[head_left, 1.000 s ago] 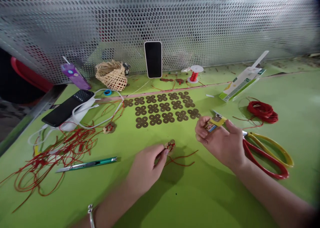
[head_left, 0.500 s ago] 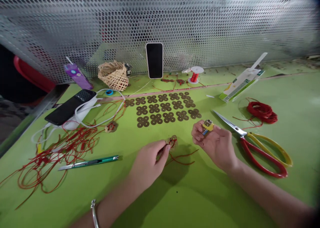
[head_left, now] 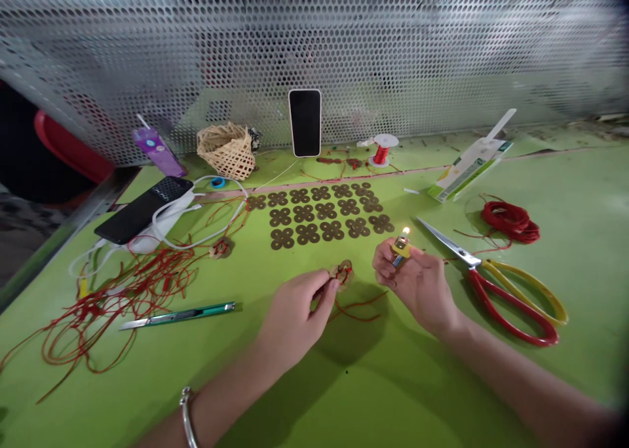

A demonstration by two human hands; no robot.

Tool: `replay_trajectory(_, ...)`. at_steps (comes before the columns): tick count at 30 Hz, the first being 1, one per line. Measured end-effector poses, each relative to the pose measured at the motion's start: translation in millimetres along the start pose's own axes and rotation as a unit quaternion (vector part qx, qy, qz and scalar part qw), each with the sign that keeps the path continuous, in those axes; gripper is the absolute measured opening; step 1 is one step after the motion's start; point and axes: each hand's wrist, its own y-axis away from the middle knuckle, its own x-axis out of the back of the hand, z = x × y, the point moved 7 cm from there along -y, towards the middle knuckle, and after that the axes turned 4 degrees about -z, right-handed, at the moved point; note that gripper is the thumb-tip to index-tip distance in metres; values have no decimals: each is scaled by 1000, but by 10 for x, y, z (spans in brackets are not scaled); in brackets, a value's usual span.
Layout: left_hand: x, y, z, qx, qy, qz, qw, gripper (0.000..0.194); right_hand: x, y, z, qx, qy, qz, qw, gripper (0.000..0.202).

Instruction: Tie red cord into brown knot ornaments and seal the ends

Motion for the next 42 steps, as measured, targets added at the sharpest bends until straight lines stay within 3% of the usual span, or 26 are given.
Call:
replay_trajectory(6, 176, -87, 122, -36, -40, 35, 998, 34, -22, 15, 23, -12, 28, -4, 1000, 23)
replay_trajectory(12, 364, -311, 301, -106, -85, 84, 987, 32, -138, 61, 129, -45, 49, -72, 995, 24)
replay_trajectory(17, 305, -391, 320, -140, -123, 74, 980, 29, -197, 80, 181, -64, 81, -94, 990, 30)
replay_trajectory(24, 257, -330, 404, -192, -185, 63, 962, 28, -210, 97, 205, -86, 98, -92, 987, 31)
replay_trajectory(42, 227, -301, 435, -198, -215, 50, 955, 31, -209, 102, 156, -92, 99, -79, 988, 30)
